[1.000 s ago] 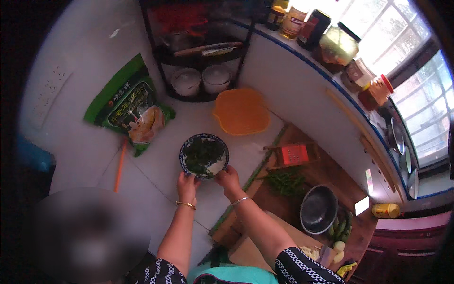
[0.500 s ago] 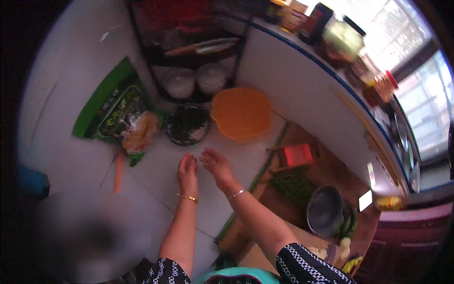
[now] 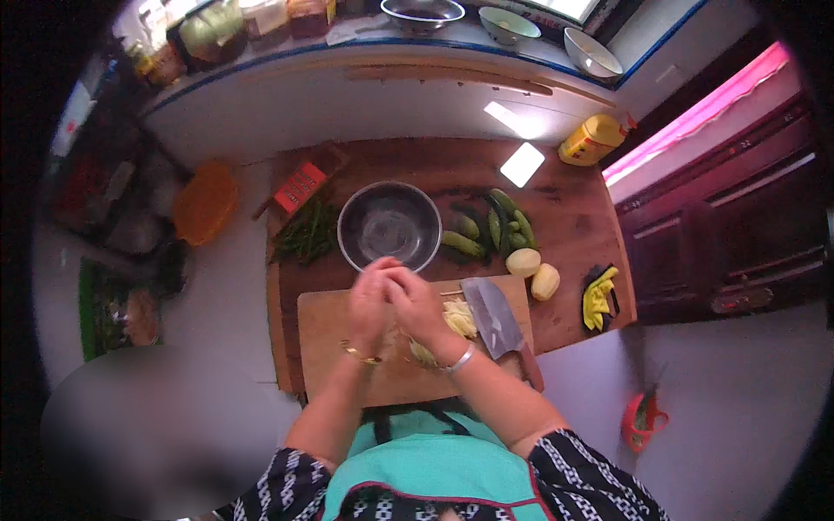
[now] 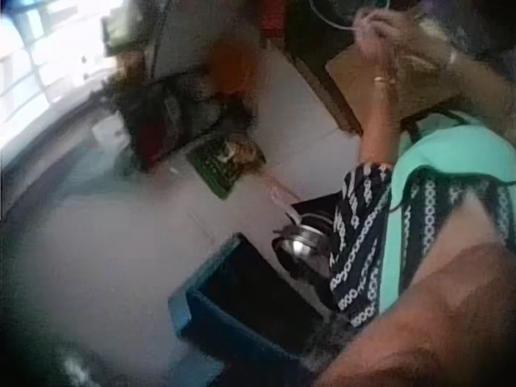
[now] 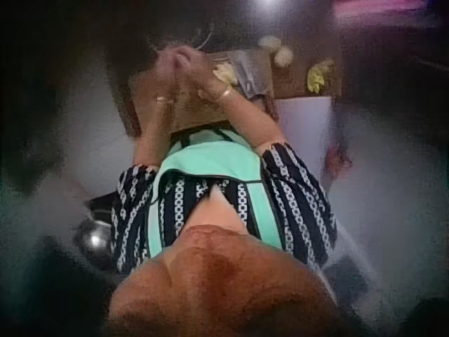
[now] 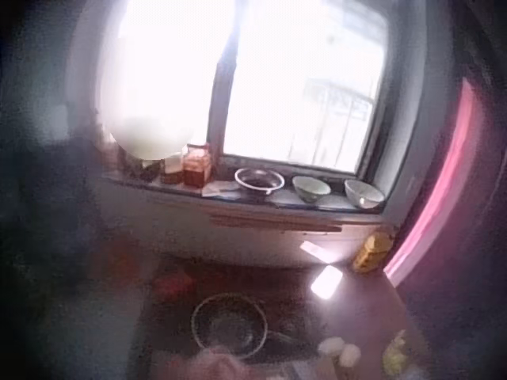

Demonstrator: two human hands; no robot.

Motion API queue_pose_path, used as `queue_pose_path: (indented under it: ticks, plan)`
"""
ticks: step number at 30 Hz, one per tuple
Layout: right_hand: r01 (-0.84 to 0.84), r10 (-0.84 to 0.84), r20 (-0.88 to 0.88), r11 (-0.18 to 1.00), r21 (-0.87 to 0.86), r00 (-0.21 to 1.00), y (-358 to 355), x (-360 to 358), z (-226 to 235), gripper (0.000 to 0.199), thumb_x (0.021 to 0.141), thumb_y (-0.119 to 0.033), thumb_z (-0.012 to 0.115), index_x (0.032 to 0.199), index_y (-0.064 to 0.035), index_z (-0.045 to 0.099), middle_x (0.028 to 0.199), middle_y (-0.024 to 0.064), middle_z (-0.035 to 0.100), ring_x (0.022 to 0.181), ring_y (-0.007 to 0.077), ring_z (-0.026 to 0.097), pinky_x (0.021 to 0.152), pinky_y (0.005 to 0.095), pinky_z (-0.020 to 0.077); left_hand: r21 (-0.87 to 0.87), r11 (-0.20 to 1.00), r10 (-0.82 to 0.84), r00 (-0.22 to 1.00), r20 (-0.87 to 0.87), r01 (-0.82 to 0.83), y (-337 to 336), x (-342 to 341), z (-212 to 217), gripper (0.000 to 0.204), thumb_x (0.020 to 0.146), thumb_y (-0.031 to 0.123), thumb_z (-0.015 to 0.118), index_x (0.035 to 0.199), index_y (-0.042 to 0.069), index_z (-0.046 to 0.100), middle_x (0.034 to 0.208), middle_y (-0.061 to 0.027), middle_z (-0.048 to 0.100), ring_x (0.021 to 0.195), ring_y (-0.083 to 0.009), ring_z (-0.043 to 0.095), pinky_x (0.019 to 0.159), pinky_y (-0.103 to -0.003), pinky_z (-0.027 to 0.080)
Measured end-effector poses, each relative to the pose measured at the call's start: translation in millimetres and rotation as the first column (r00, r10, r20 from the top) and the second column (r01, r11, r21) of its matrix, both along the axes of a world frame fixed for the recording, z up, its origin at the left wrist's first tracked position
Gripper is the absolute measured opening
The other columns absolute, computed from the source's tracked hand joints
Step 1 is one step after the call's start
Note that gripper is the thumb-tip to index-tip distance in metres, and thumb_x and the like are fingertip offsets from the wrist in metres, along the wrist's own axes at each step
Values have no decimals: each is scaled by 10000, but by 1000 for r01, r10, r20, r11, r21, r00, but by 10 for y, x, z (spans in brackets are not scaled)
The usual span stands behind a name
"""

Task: The person slices peeled potatoes into thin strips on a wooden cutting board using a large knife. They transfer the sliced potatoes into a metal bowl and repeat the process with another potato. The person also handles a bottle of yellow liquid and washes their hands at the sink.

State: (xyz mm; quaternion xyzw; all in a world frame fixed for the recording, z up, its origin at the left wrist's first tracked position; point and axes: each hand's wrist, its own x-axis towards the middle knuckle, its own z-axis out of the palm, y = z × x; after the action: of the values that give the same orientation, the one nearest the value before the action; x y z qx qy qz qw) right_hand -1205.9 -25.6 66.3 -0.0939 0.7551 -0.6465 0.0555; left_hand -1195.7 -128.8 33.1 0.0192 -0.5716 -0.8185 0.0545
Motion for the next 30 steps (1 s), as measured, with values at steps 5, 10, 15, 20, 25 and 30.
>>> queue_pose_path:
  ticks: [5,10,15,20,25,30]
  plan:
    - [105,-100,-57,990,97,993,915,408,104,253,865,-72,538,1112,-22,565,1051,104,608,960,204,598,852,308,462,351,935,-32,968,248,-59,1133,82,-75,320,978,224,418,1205,18,510,1115,-80,586,999,-155,542,901,-306,435]
    - [104,12,-296,922,373,955,1711,646,-41,279,817,-79,568,1090,-21,574,1038,159,600,950,307,597,824,353,481,116,993,-17,976,215,-8,1519,391,66,294,952,187,478,1186,18,533,1137,-65,564,1081,-143,502,970,-290,376]
    - [217,-77,-239,734,643,968,2397,966,-213,334,806,-117,595,1128,-47,542,1089,165,553,1029,327,533,881,387,445,-366,918,208,971,115,-153,1204,562,27,303,957,177,443,1201,20,533,1068,-67,600,984,-153,556,888,-293,432]
    - [174,-89,-151,576,799,985,2491,1508,-357,515,700,-212,716,1139,-53,500,1029,160,548,1009,350,519,886,414,440,-612,737,416,906,74,-288,829,890,-370,319,935,186,468,1194,14,537,1092,-125,609,1012,-213,577,890,-318,440]
    - [186,-236,-32,667,721,971,2610,1522,-499,486,698,-149,675,1132,-43,482,1026,162,554,968,325,551,860,386,455,-712,635,434,901,8,-299,685,1212,-618,325,915,180,487,1189,13,538,1153,-167,575,1045,-268,566,898,-346,443]
    - [451,-452,-164,654,607,877,2677,1617,-510,458,697,-113,655,1112,-33,478,1014,162,580,953,315,576,836,380,465,-793,527,363,924,-117,-307,595,1218,-752,407,901,239,507,1248,28,489,1280,-179,490,1175,-321,471,991,-397,366]
